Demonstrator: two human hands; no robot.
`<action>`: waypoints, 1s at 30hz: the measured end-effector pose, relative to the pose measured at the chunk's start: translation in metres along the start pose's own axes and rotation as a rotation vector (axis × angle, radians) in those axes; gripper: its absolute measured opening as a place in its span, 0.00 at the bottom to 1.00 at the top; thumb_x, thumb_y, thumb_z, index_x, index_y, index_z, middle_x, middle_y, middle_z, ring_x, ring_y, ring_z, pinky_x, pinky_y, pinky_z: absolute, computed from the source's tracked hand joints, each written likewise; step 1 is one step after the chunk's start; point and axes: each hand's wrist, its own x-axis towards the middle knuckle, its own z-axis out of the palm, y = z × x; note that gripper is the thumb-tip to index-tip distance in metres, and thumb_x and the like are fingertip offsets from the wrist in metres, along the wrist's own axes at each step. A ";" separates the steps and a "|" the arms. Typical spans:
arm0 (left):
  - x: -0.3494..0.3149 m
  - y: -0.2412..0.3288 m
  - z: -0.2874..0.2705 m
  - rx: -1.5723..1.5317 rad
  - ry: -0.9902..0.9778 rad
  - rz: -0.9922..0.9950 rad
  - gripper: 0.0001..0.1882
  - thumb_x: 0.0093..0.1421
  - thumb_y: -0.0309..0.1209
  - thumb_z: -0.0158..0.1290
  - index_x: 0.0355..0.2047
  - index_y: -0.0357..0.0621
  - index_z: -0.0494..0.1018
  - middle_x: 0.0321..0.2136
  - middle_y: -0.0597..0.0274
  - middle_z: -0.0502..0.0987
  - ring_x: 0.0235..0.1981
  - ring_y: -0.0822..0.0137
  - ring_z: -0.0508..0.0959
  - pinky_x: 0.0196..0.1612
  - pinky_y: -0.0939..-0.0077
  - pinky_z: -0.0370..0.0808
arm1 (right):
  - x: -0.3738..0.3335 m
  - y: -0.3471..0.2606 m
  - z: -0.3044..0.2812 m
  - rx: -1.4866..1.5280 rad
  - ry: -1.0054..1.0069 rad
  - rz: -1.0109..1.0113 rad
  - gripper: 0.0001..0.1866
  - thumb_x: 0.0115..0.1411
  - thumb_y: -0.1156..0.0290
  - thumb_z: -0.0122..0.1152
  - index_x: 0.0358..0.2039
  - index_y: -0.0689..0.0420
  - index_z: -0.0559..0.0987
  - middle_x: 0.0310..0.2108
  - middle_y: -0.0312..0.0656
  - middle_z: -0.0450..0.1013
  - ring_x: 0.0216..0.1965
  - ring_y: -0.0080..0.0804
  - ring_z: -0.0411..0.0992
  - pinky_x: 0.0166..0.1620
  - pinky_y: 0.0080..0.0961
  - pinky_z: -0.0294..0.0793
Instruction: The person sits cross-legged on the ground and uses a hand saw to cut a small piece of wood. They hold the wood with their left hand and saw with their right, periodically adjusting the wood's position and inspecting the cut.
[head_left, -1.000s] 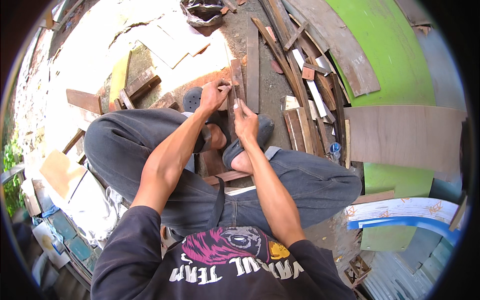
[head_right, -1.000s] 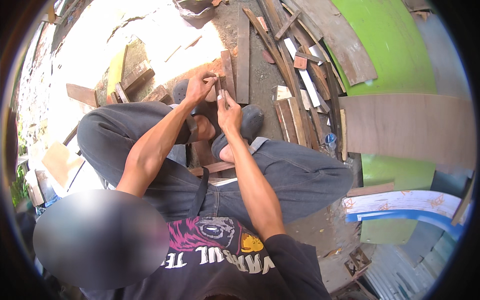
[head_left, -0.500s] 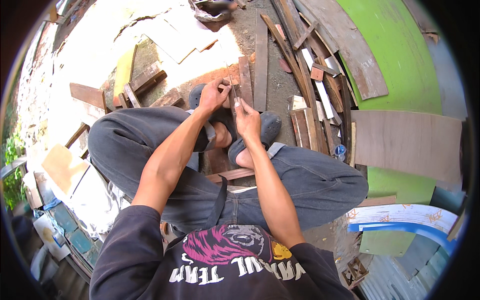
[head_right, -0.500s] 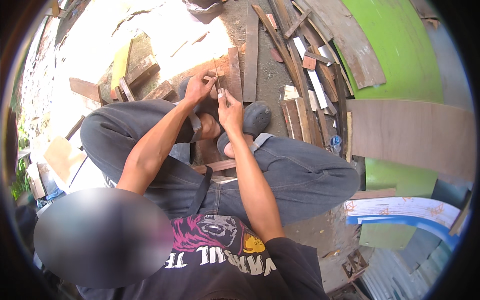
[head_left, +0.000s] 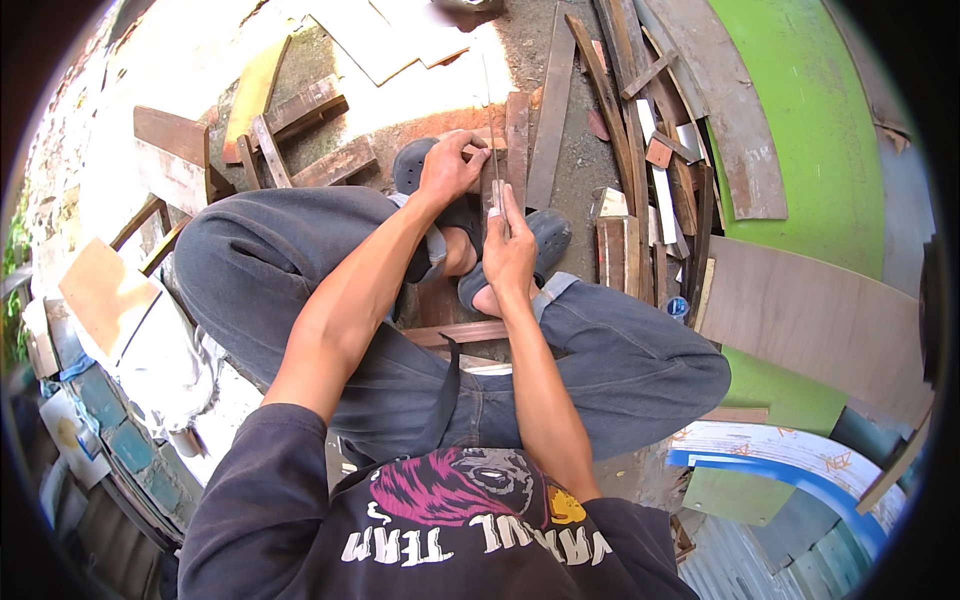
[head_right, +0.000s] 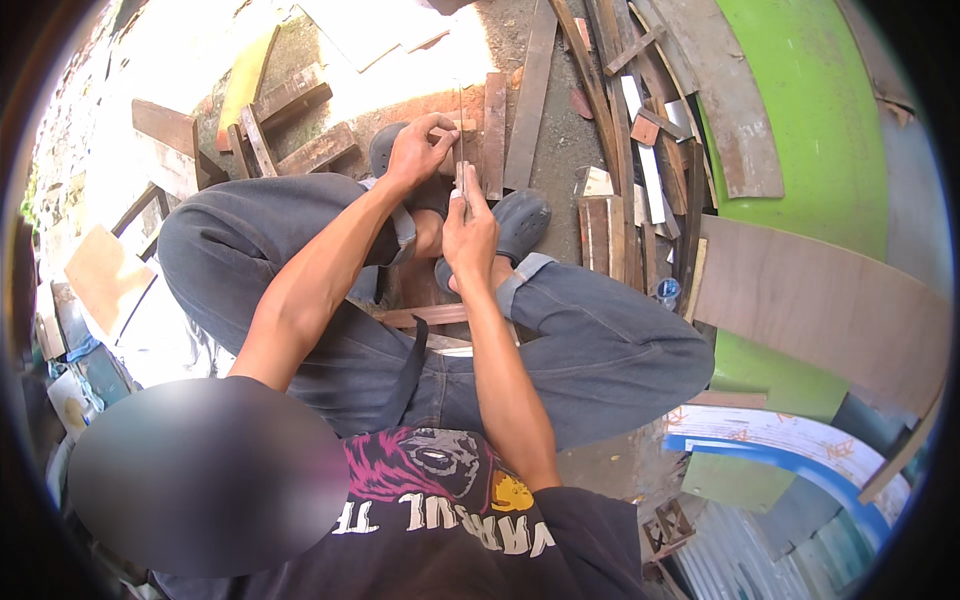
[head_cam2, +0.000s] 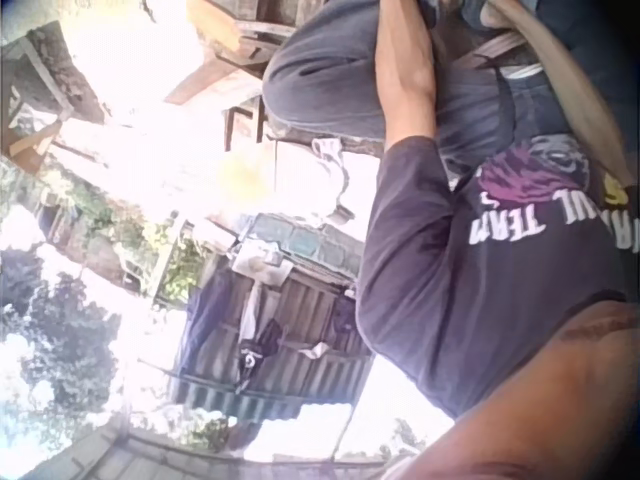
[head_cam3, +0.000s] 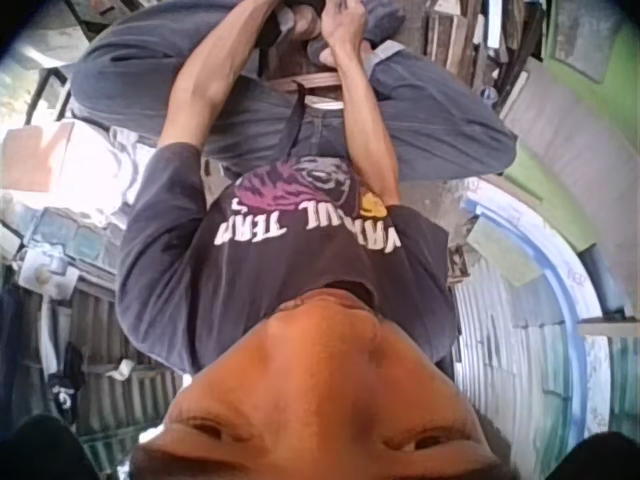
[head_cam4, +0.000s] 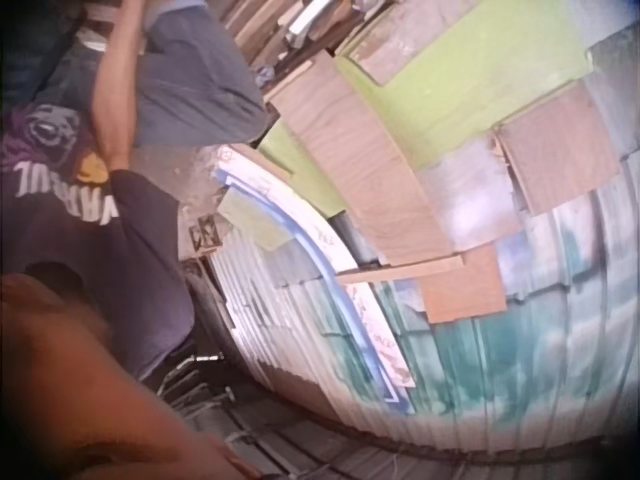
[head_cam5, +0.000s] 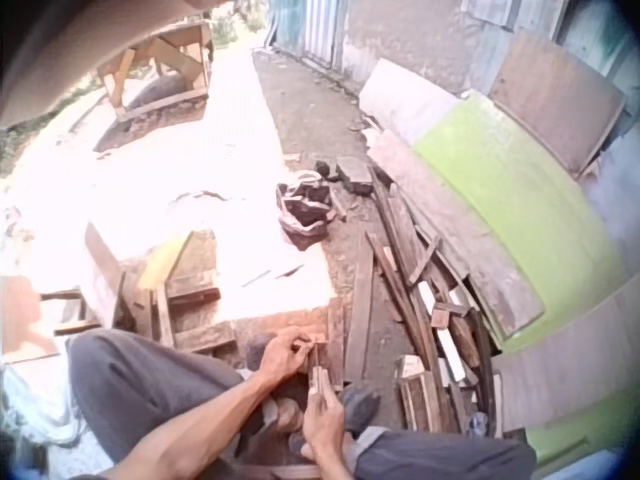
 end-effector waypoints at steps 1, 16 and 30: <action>-0.001 -0.003 -0.001 -0.002 -0.005 -0.028 0.11 0.59 0.35 0.62 0.35 0.41 0.80 0.33 0.50 0.82 0.35 0.54 0.85 0.41 0.61 0.79 | -0.008 -0.011 -0.002 -0.045 -0.011 0.048 0.24 0.69 0.70 0.52 0.64 0.64 0.71 0.59 0.54 0.74 0.59 0.42 0.75 0.59 0.31 0.71; 0.010 -0.010 0.003 0.005 -0.099 -0.062 0.11 0.58 0.37 0.62 0.35 0.42 0.83 0.35 0.48 0.83 0.36 0.52 0.84 0.44 0.60 0.78 | -0.019 -0.017 -0.007 -0.181 0.077 0.102 0.22 0.70 0.65 0.55 0.59 0.64 0.76 0.54 0.57 0.76 0.58 0.45 0.75 0.59 0.30 0.70; 0.009 -0.016 0.003 -0.023 -0.062 -0.095 0.11 0.58 0.36 0.63 0.34 0.40 0.83 0.36 0.50 0.82 0.38 0.51 0.83 0.44 0.61 0.77 | -0.044 -0.021 -0.013 -0.113 0.030 0.200 0.21 0.69 0.67 0.55 0.60 0.61 0.75 0.50 0.60 0.76 0.55 0.56 0.74 0.54 0.36 0.75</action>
